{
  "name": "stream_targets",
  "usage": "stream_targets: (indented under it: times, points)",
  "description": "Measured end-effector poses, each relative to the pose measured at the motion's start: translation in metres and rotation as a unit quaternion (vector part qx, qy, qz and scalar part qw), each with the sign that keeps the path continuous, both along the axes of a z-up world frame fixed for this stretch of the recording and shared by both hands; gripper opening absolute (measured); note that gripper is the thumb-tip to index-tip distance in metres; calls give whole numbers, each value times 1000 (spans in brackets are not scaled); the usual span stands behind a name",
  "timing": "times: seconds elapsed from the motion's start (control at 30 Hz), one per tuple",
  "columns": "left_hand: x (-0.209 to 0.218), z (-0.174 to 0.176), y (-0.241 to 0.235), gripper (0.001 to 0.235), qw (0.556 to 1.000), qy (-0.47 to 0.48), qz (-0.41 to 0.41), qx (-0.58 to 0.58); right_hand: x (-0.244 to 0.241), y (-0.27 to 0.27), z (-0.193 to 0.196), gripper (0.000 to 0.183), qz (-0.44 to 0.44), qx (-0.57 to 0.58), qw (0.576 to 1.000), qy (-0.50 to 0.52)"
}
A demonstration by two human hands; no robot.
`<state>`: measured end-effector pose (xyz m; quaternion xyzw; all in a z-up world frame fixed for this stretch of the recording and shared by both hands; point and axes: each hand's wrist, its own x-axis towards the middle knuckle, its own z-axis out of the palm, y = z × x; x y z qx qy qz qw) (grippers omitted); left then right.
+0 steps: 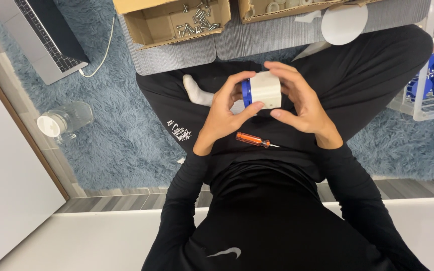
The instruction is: Assembling electrical junction boxes by attaching covers with a screwdriver while sitting on the floor.
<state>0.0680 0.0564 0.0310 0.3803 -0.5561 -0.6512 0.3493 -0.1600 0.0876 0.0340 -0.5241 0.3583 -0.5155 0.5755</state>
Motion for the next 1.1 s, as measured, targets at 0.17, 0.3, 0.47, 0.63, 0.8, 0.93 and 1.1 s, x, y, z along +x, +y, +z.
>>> stream_targets:
  times: [0.17, 0.3, 0.47, 0.63, 0.8, 0.93, 1.1]
  points:
    - [-1, 6, 0, 69, 999, 0, 10, -30, -3, 5, -17, 83, 24, 51, 998, 8]
    - [-2, 12, -4, 73, 998, -8, 2, -68, -4, 8, -25, 77, 5, 85, 995, 47]
    - [-3, 16, -5, 78, 998, 0, -10, -68, -5, 11, -35, 66, -16, 114, 993, -27]
    - [1, 3, -2, 69, 999, -24, -21, 10, -3, 10, -16, 84, -37, 53, 997, 32]
    - [1, -4, 1, 50, 998, -43, -33, 24, -1, 8, -12, 81, -41, 17, 999, 26]
    - [-5, 4, -2, 53, 999, -32, 1, -22, -1, 3, -3, 82, -24, -12, 999, 18]
    - [-9, 16, -4, 59, 997, -28, 33, -69, -4, 4, -13, 87, 25, 65, 998, -7]
